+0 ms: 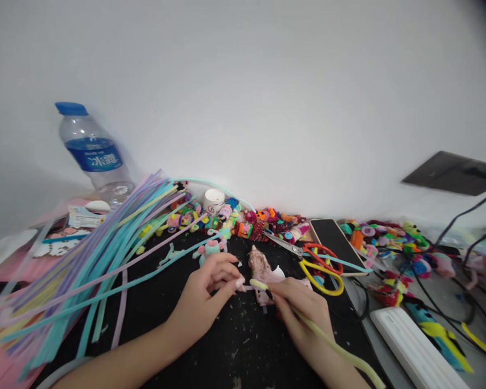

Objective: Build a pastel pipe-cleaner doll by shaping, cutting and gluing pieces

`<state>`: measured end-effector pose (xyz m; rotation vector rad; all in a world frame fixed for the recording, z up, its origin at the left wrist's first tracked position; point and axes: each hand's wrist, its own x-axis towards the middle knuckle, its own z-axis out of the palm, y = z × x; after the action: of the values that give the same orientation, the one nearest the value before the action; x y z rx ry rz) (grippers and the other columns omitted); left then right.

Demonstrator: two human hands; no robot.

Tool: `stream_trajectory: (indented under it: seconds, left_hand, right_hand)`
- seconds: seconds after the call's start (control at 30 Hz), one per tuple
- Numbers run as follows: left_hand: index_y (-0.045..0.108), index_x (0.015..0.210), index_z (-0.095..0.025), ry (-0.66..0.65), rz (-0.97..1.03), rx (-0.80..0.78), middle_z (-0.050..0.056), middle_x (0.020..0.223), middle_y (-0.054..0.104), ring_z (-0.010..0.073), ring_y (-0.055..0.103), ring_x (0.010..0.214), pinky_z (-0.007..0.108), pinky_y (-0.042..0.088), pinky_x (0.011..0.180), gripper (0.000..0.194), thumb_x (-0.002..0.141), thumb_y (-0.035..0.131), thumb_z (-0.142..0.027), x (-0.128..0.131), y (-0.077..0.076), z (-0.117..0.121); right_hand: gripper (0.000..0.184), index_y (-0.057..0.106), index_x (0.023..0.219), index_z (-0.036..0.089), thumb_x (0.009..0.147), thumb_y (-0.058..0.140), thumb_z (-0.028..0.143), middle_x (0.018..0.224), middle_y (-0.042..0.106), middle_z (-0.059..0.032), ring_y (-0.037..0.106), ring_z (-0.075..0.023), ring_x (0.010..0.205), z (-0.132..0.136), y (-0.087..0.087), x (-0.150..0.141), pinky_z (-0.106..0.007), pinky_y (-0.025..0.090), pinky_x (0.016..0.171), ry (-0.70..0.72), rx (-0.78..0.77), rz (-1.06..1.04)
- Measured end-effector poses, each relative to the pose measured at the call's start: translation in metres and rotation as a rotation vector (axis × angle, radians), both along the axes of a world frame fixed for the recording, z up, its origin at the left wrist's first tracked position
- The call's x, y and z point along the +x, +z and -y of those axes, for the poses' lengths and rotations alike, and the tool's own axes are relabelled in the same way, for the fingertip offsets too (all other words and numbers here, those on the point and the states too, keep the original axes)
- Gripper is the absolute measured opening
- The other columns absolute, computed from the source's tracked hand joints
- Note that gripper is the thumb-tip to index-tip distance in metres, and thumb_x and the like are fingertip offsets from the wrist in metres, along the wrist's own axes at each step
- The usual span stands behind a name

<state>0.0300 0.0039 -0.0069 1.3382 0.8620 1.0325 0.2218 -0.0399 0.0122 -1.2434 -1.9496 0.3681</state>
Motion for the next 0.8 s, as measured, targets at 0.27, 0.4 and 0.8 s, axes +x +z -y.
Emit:
stream_trajectory:
  seconds: [0.27,0.4,0.8]
  left_hand:
    - [0.050,0.099,-0.023,0.022,-0.174,0.052,-0.007,0.059,0.039,0.0101,0.042,0.053,0.021,0.035,0.053,0.015,0.087,0.042,-0.026,-0.0014,0.0060,-0.0016]
    - [0.052,0.102,-0.023,0.004,-0.200,0.017,-0.007,0.053,0.036,0.0102,0.039,0.049,0.020,0.031,0.048,0.019,0.088,0.041,-0.029,-0.0027,0.0054,-0.0013]
    - [0.046,0.107,-0.020,-0.096,-0.049,-0.094,-0.006,0.053,0.053,0.0093,0.048,0.043,0.019,0.040,0.046,0.024,0.086,0.046,-0.032,0.0014,0.0005,-0.0036]
  right_hand:
    - [0.021,0.064,0.094,0.019,0.083,0.049,0.009,0.074,0.063,-0.0037,0.059,-0.0142,0.066,-0.0002,0.0001,-0.0003,-0.024,0.046,0.059,0.013,-0.016,-0.015]
    - [0.022,0.065,0.093,0.020,0.083,0.048,0.010,0.073,0.064,-0.0039,0.060,-0.0147,0.065,-0.0002,0.0009,-0.0004,-0.024,0.047,0.059,0.018,-0.016,-0.016]
    - [0.017,0.065,0.071,0.016,0.082,0.054,0.023,0.058,0.059,-0.0013,0.052,-0.0114,0.047,-0.0029,0.0026,-0.0020,-0.021,0.039,0.042,-0.090,-0.235,-0.293]
